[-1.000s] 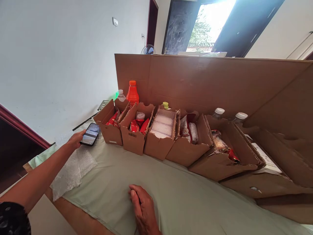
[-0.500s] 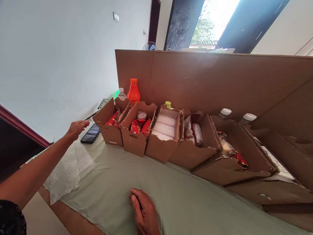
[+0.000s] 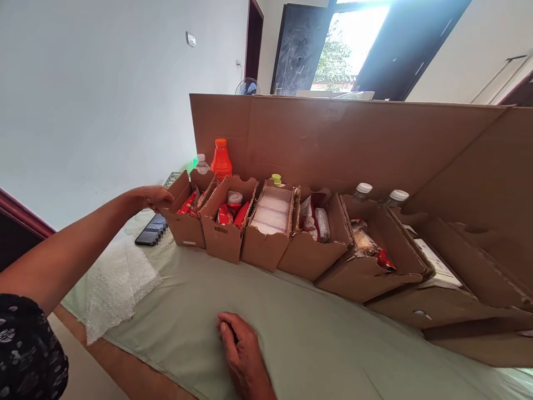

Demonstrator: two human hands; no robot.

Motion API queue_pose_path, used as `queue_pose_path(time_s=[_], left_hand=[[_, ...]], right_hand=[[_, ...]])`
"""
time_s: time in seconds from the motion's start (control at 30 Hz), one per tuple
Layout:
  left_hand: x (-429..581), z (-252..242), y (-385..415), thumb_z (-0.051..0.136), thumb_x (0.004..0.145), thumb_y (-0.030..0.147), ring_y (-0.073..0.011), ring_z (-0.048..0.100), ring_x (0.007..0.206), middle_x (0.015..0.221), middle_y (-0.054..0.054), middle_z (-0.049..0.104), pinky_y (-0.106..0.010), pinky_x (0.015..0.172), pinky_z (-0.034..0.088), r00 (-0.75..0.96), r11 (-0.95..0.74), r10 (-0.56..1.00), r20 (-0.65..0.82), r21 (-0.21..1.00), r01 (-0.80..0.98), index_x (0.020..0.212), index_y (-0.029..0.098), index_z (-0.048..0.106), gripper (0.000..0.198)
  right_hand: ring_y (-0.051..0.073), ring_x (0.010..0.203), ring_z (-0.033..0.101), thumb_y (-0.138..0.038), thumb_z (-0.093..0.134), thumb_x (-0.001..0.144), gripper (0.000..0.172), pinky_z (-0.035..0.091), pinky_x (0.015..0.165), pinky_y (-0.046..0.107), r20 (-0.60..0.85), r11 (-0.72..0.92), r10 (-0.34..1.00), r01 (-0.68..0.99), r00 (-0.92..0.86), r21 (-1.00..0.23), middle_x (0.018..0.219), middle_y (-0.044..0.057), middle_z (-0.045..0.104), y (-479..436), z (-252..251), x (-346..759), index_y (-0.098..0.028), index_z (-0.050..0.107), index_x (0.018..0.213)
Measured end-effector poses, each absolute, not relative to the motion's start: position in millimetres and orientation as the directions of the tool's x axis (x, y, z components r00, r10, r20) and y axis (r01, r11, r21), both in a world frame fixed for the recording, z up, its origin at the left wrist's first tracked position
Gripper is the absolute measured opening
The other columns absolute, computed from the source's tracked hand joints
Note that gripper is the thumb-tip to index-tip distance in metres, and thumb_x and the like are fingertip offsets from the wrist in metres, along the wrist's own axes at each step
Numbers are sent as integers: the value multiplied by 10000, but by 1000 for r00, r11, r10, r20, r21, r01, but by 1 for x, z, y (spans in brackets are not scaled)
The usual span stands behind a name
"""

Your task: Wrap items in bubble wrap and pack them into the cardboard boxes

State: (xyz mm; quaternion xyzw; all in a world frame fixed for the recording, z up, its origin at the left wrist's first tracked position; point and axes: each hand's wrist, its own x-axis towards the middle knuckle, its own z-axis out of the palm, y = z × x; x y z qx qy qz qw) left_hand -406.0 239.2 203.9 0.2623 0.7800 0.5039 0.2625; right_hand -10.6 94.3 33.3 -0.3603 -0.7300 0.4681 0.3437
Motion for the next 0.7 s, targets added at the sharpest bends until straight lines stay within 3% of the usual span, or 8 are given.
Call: queue_pose_path(time_s=[0.13,0.27,0.37,0.43,0.57,0.63,0.7], left_hand=[[-401,212,211,645,949,363,-237,659,1063,1254,-93,638,-446,889,580,-580,558,702,-413,825,88,1251,168,605,361],[-392,217,169,675,927,316,-183,694,849,1019,-56,710,-347,733,595,-508,591,714,-482,804,69,1076,132,670,237],[-380,218,134,802,725,208,-215,677,601,723,-64,731,-307,523,535,-478,551,742,-469,834,37,798,91,714,163],[-370,217,110,820,593,163,-253,667,531,641,-96,731,-314,457,504,-455,521,761,-463,854,3,705,91,720,166],[-341,212,65,810,515,204,-270,674,527,646,-130,744,-321,445,509,-411,482,782,-468,873,-75,690,106,732,216],[-324,209,45,817,499,243,-270,679,543,665,-132,748,-318,452,512,-389,471,791,-473,876,-106,678,122,726,234],[-307,207,26,834,487,290,-283,697,587,690,-124,755,-317,465,517,-363,464,801,-477,877,-128,677,144,722,265]], right_hand=[[189,688,689,-493,462,1000,402,564,666,282,195,335,838,199,-510,-921,786,50,722,94,32,-11,-207,745,1009],[186,681,691,-424,491,983,335,570,658,282,186,325,835,192,-517,-926,788,48,728,95,32,-11,-196,734,1019],[197,745,714,-379,509,959,303,593,711,297,188,322,848,200,-496,-925,854,63,752,94,37,-11,-192,735,1035],[220,885,732,-359,553,925,305,606,772,314,199,332,859,217,-471,-918,1018,94,766,90,42,-10,-196,727,1115],[293,1268,613,-349,653,873,635,606,890,387,230,403,826,253,-514,-880,1464,144,575,75,58,-10,-226,503,1478],[322,1428,455,-331,698,852,803,491,1082,492,291,494,765,235,-575,-837,1584,147,432,67,67,-14,-233,355,1572],[346,1482,363,-331,730,837,890,369,1169,564,340,561,719,218,-607,-799,1619,159,365,61,76,-20,-223,286,1600]])
